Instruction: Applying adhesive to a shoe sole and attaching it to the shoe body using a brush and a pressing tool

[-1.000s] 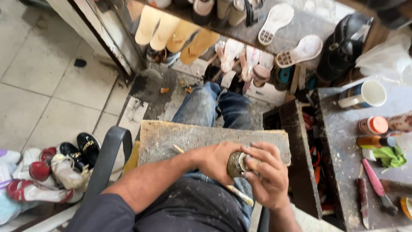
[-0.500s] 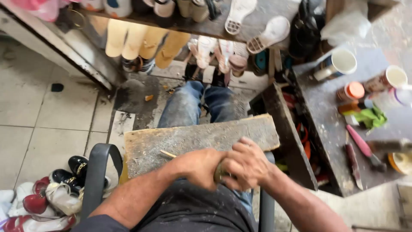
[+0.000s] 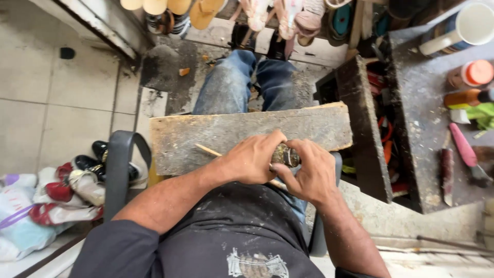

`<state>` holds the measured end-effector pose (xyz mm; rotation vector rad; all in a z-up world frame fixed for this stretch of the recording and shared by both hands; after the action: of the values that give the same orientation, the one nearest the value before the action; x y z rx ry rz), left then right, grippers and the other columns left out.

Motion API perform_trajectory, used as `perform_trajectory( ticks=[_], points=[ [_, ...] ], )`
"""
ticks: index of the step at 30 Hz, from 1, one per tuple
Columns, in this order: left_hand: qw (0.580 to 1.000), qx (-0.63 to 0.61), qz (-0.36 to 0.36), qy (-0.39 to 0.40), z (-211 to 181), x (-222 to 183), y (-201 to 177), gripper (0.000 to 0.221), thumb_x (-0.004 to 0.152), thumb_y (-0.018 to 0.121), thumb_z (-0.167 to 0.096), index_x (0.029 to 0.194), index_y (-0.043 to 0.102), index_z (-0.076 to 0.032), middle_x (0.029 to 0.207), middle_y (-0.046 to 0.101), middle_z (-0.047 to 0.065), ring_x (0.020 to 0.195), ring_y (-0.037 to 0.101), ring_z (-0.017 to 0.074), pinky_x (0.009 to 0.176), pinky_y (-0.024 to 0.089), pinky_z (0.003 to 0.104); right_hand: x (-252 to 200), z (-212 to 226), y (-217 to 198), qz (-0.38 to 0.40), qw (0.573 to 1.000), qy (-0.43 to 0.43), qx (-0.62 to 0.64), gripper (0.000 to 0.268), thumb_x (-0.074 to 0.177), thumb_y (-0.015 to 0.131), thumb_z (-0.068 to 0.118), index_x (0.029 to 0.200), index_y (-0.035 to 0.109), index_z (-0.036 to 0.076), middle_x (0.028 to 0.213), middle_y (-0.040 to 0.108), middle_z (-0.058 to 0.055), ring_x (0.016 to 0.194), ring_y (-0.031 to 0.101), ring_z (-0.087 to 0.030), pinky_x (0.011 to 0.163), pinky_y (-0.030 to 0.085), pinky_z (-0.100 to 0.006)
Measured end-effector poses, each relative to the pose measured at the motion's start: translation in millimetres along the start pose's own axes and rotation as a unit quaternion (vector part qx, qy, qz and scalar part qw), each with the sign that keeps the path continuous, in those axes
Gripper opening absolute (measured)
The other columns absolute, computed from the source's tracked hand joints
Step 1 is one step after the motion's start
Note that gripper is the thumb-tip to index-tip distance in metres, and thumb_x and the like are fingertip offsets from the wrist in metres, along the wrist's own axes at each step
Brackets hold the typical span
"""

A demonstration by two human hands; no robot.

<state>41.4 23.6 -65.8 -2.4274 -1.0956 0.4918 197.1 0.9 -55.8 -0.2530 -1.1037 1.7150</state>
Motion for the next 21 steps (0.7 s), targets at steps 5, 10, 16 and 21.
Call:
perform_trajectory(
  ticks=[5, 10, 16, 21],
  points=[
    [0.997, -0.028, -0.035, 0.061, 5, -1, 5, 0.113, 0.066, 0.085, -0.039, 0.154, 0.027, 0.002, 0.133, 0.053, 0.037, 0.123, 0.053, 0.0598, 0.103, 0.044, 0.069, 2, -1, -39, -0.041, 0.993, 0.024, -0.105, 0.045, 0.089, 0.076, 0.045, 0.114, 0.062, 0.011, 0.081, 0.058, -0.012, 0.072, 0.066, -0.036, 0.066, 0.055, -0.044],
    [0.966, 0.073, -0.2, 0.146, 18, -23, -15, 0.104, 0.073, 0.09, -0.037, 0.154, 0.04, 0.005, 0.134, 0.055, 0.03, 0.124, 0.054, 0.0519, 0.108, 0.043, 0.059, 0, -60, -96, -0.129, 0.961, 0.058, -0.236, 0.042, 0.092, 0.077, 0.042, 0.12, 0.065, 0.012, 0.097, 0.063, -0.014, 0.086, 0.068, -0.037, 0.074, 0.056, -0.047],
    [0.979, 0.125, -0.16, -0.004, 64, -63, -22, 0.086, 0.072, 0.087, -0.03, 0.144, 0.053, 0.003, 0.14, 0.061, 0.023, 0.13, 0.057, 0.0388, 0.113, 0.043, 0.049, 21, -177, -157, -0.119, 0.887, 0.23, -0.381, 0.043, 0.094, 0.079, 0.036, 0.122, 0.054, 0.014, 0.101, 0.057, -0.013, 0.079, 0.062, -0.038, 0.059, 0.048, -0.051],
    [0.959, 0.184, -0.211, -0.043, 84, -93, -30, 0.073, 0.076, 0.087, -0.026, 0.14, 0.065, 0.004, 0.132, 0.068, 0.02, 0.114, 0.065, 0.033, 0.105, 0.05, 0.044, 29, -288, -158, -0.131, 0.818, 0.345, -0.441, 0.044, 0.097, 0.07, 0.051, 0.094, 0.074, 0.007, 0.093, 0.074, -0.019, 0.087, 0.069, -0.041, 0.072, 0.054, -0.054]
  ],
)
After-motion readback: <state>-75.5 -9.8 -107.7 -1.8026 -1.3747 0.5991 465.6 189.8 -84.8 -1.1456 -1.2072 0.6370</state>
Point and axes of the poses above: each hand's wrist, its own x-axis towards the middle knuckle, its own y-axis out of the palm, z = x × y, the point moved 5 cm from there along x, towards the middle knuckle
